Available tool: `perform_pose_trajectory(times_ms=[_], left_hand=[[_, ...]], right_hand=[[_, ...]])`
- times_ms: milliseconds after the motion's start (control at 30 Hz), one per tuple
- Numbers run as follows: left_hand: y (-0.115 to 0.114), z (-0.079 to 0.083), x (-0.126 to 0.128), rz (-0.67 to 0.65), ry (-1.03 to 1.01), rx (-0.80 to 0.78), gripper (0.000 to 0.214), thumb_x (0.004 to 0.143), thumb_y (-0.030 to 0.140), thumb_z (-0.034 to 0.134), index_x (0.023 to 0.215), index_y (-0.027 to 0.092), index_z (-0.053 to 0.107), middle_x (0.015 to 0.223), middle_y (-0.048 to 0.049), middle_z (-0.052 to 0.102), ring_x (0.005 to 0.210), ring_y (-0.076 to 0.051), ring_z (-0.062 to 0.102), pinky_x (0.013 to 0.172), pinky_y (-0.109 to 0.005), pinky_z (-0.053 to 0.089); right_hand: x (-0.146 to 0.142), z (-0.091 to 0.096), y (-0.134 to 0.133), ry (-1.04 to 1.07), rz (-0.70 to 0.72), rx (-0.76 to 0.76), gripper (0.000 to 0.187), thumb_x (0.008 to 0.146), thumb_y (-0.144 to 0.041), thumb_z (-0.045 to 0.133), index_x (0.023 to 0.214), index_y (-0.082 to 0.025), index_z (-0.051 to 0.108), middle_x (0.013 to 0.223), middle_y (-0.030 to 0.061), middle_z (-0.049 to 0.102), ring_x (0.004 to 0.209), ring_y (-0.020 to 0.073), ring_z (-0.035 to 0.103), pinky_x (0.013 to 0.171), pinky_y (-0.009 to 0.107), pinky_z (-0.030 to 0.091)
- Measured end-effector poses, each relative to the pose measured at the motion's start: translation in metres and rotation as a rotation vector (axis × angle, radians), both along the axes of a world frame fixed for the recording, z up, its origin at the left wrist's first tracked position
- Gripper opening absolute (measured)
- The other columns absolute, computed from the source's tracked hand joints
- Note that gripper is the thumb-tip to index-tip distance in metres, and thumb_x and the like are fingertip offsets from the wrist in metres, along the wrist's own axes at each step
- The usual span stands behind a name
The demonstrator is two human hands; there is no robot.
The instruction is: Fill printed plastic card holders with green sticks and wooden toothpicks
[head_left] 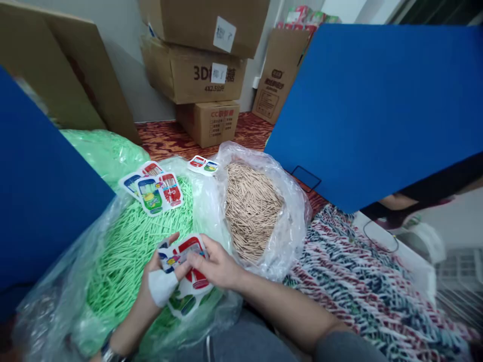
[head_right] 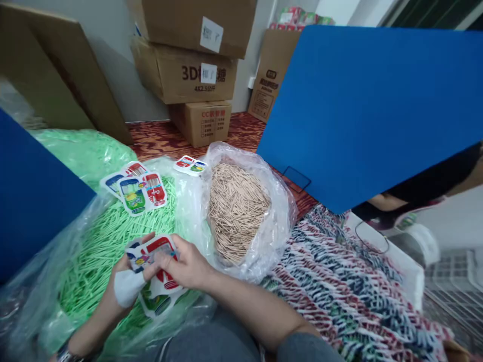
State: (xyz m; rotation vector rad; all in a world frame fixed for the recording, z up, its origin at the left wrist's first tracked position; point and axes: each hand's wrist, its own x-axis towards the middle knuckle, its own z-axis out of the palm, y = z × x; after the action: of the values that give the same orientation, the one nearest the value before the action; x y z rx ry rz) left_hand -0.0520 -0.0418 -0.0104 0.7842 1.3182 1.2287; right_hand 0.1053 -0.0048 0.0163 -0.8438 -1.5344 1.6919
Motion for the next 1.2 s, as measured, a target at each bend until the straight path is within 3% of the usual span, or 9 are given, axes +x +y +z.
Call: perform_pose_trajectory(times_ms=[67,167,333,500,667,933,1067,1200], left_hand=[[-0.001,-0.005,0.004,-0.028,-0.002,-0.011,0.078,0.049,0.022,0.085,0.12,0.019,0.053,0.084,-0.0021,0.073,0.069,-0.019,0.068,0.065,-0.028,0.055],[-0.003,-0.009,0.008,-0.086,-0.024,-0.046,0.047,0.055,0.029,0.082,0.097,0.016,0.066,0.074,-0.0024,0.072,0.064,-0.021,0.066,0.061,-0.03,0.054],[-0.002,0.002,0.007,-0.14,0.14,-0.002,0.02,0.053,0.026,0.081,0.066,0.016,0.07,0.059,-0.0003,0.068,0.056,-0.02,0.061,0.053,-0.028,0.051],[-0.002,0.013,0.015,-0.281,0.168,0.006,0.015,0.062,0.026,0.076,0.073,0.016,0.073,0.065,-0.002,0.069,0.062,-0.021,0.062,0.06,-0.03,0.052],[-0.004,0.002,0.019,-0.258,0.166,0.044,0.014,0.066,0.026,0.073,0.073,0.015,0.07,0.067,-0.0013,0.068,0.061,-0.019,0.061,0.06,-0.028,0.051],[-0.002,0.002,0.023,-0.261,0.162,0.0,0.018,0.062,0.027,0.076,0.073,0.015,0.069,0.065,-0.001,0.069,0.058,-0.018,0.062,0.058,-0.027,0.05],[-0.003,0.005,0.029,-0.313,0.121,-0.013,0.02,0.064,0.032,0.075,0.068,0.015,0.065,0.06,-0.0004,0.065,0.054,-0.017,0.059,0.053,-0.025,0.047],[-0.004,0.007,0.03,-0.369,0.056,-0.016,0.018,0.07,0.031,0.071,0.068,0.014,0.066,0.059,0.0011,0.063,0.053,-0.014,0.056,0.052,-0.023,0.044]], right_hand=[[0.002,0.0,-0.003,-0.029,-0.029,0.056,0.029,0.09,-0.044,0.046,0.1,-0.018,0.054,0.088,0.0018,0.061,0.078,0.012,0.058,0.069,0.024,0.048],[0.004,0.006,-0.003,-0.093,-0.087,0.237,0.022,0.09,-0.036,0.047,0.096,-0.018,0.058,0.086,0.0018,0.06,0.079,0.0123,0.057,0.071,0.025,0.048],[0.019,0.018,0.006,-0.152,-0.047,0.526,0.019,0.083,-0.034,0.06,0.092,-0.018,0.063,0.089,0.0029,0.063,0.082,0.013,0.059,0.075,0.026,0.047],[0.036,0.024,0.015,-0.263,-0.141,0.635,0.024,0.085,-0.039,0.057,0.076,-0.017,0.063,0.071,0.0,0.058,0.066,0.011,0.054,0.064,0.024,0.043],[0.039,0.028,0.015,-0.365,-0.146,0.764,0.024,0.091,-0.031,0.049,0.077,-0.016,0.061,0.07,0.002,0.057,0.069,0.013,0.053,0.067,0.026,0.041],[0.046,0.028,0.013,-0.319,-0.075,0.69,0.018,0.091,-0.029,0.047,0.092,-0.017,0.06,0.083,0.0037,0.063,0.077,0.0128,0.057,0.07,0.025,0.044],[0.044,0.025,0.014,-0.398,-0.13,0.667,0.027,0.084,-0.041,0.059,0.072,-0.017,0.059,0.064,-0.0015,0.057,0.061,0.0104,0.053,0.059,0.022,0.04],[0.039,0.026,0.013,-0.431,-0.142,0.783,0.029,0.089,-0.037,0.052,0.071,-0.017,0.059,0.063,0.0001,0.057,0.06,0.0112,0.053,0.06,0.023,0.04]])
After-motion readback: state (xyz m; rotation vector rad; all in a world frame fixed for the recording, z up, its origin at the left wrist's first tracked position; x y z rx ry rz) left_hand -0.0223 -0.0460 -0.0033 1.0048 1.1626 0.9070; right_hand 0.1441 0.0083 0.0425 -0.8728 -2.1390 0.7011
